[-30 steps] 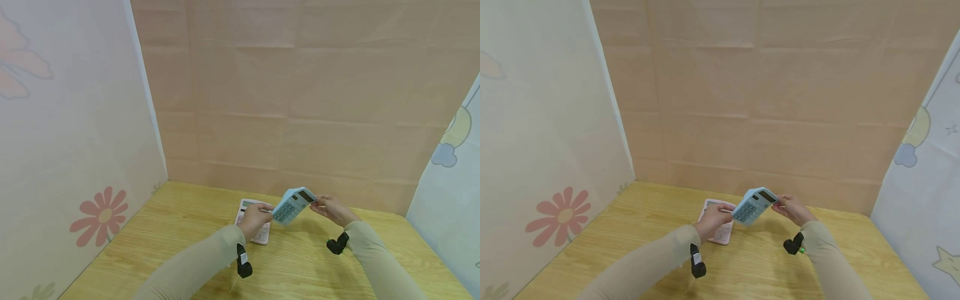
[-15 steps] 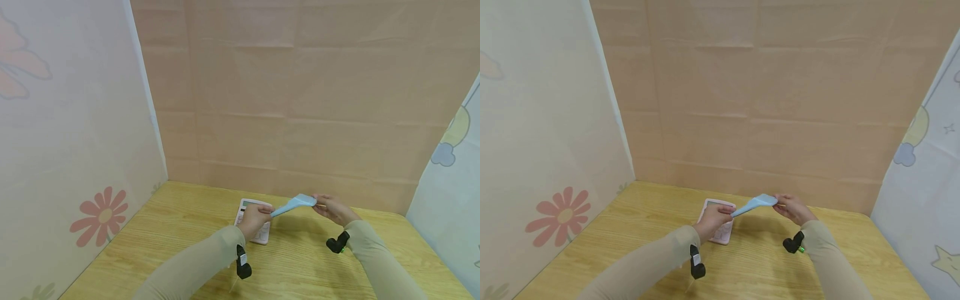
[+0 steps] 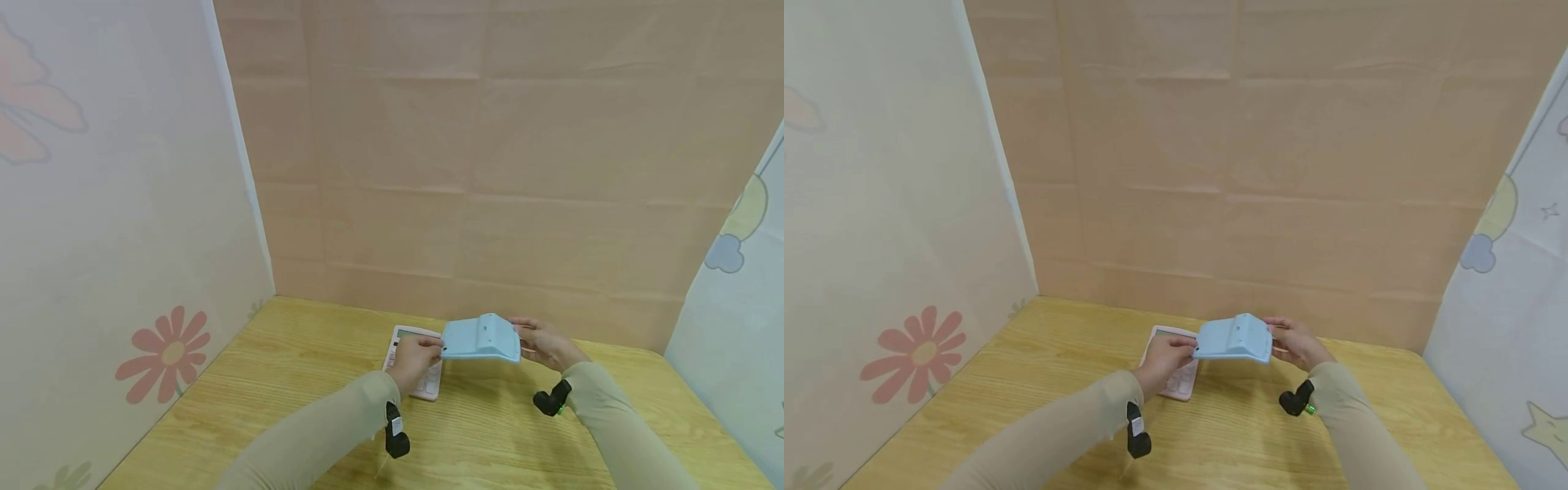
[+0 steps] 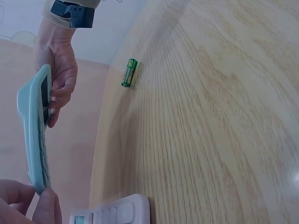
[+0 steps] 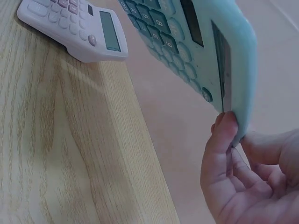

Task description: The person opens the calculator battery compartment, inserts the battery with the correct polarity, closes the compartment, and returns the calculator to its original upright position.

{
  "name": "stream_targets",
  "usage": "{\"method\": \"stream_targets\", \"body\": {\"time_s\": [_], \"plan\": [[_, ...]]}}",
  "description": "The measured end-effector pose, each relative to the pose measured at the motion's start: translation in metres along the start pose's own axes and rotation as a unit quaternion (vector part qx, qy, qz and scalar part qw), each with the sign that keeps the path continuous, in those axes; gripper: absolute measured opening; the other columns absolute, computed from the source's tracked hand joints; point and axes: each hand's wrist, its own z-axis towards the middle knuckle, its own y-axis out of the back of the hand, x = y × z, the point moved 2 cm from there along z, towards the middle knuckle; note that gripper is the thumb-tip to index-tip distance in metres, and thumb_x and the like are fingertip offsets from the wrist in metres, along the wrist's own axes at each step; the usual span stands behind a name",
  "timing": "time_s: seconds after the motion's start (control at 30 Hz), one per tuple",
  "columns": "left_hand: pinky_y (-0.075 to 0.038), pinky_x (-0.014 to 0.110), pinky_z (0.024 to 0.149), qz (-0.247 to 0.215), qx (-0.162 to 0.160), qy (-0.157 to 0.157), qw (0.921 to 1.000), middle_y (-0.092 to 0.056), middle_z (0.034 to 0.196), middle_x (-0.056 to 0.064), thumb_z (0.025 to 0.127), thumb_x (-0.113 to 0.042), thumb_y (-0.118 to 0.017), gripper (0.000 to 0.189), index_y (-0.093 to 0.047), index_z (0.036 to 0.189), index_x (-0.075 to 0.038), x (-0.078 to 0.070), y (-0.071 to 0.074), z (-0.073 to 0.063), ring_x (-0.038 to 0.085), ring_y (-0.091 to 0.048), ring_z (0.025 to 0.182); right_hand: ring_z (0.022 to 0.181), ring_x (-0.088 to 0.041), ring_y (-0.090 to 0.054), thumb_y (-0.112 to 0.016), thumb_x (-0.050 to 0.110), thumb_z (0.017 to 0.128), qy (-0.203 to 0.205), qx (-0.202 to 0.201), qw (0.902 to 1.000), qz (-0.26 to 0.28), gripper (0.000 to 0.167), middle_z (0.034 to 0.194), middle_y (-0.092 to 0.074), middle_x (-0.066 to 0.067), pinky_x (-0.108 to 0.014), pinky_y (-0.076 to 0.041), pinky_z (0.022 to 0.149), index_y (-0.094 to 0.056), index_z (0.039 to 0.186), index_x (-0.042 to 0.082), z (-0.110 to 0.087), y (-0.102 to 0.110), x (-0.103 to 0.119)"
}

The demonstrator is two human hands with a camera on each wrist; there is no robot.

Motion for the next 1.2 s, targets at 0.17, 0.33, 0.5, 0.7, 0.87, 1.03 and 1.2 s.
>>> {"method": "stream_targets", "body": {"time_s": [0.17,0.33,0.5,0.7,0.87,1.03,1.2], "plan": [[-0.059,0.027,0.079,-0.006,0.006,0.001,1.0,-0.067,0.105,0.012,0.092,0.001,-0.06,0.017,-0.07,0.106,0.003,0.0021,0.0026,0.0001,0.015,-0.068,0.09,0.09,-0.007,-0.06,-0.038,0.017,0.106,0.004,0.002,0.9998,-0.017,0.05,0.107,-0.056,0.008,-0.029,-0.054,0.078,-0.02,0.149,-0.001,0.0016,-0.001,-0.0041],[-0.059,0.027,0.074,0.004,0.0,0.007,1.0,-0.068,0.1,0.013,0.091,0.001,-0.062,0.02,-0.069,0.109,0.002,-0.0001,0.0036,-0.0008,0.014,-0.068,0.084,0.091,-0.007,-0.06,-0.039,0.017,0.106,-0.001,-0.001,0.9996,-0.03,0.051,0.107,-0.057,0.008,-0.031,-0.054,0.081,-0.018,0.148,-0.002,0.0015,-0.002,-0.0063],[-0.06,0.031,0.074,0.001,-0.009,0.011,0.9999,-0.07,0.095,0.014,0.089,0.002,-0.063,0.022,-0.068,0.111,0.003,0.0016,0.0038,0.0011,0.016,-0.069,0.08,0.092,-0.008,-0.061,-0.043,0.018,0.104,-0.014,-0.003,0.9991,-0.039,0.052,0.101,-0.062,0.008,-0.031,-0.054,0.083,-0.023,0.146,-0.006,0.0003,-0.0014,-0.0081],[-0.06,0.036,0.078,-0.005,-0.003,0.015,0.9999,-0.068,0.098,0.015,0.09,0.0,-0.064,0.022,-0.067,0.112,0.004,0.0024,0.0048,0.0,0.018,-0.07,0.082,0.089,-0.009,-0.064,-0.047,0.014,0.103,-0.025,-0.013,0.9985,-0.046,0.048,0.097,-0.064,0.007,-0.03,-0.056,0.081,-0.03,0.142,-0.006,-0.001,-0.001,-0.008],[-0.06,0.034,0.076,0.0,0.004,0.018,0.9998,-0.066,0.1,0.015,0.091,-0.002,-0.063,0.022,-0.067,0.112,0.004,0.0025,0.0054,-0.0009,0.017,-0.069,0.08,0.086,-0.011,-0.065,-0.05,0.01,0.102,-0.026,-0.011,0.9992,-0.029,0.041,0.095,-0.063,0.004,-0.028,-0.058,0.078,-0.037,0.137,-0.005,-0.003,-0.0008,-0.0067],[-0.06,0.034,0.076,-0.013,0.007,0.024,0.9996,-0.067,0.101,0.016,0.091,-0.001,-0.064,0.023,-0.067,0.112,0.005,0.0036,0.0049,-0.0002,0.021,-0.07,0.082,0.088,-0.011,-0.064,-0.05,0.009,0.101,-0.02,-0.004,0.9989,-0.042,0.042,0.098,-0.062,0.002,-0.029,-0.058,0.079,-0.036,0.137,-0.009,-0.0046,-0.0006,-0.0067],[-0.06,0.027,0.071,-0.006,0.012,0.03,0.9995,-0.068,0.098,0.014,0.091,0.0,-0.063,0.02,-0.068,0.11,0.004,0.0011,0.0043,-0.0016,0.016,-0.07,0.079,0.093,-0.016,-0.064,-0.056,0.012,0.099,-0.025,-0.02,0.9967,-0.074,0.048,0.102,-0.062,-0.001,-0.033,-0.059,0.082,-0.038,0.136,-0.01,-0.0076,-0.0006,-0.0063]]}}
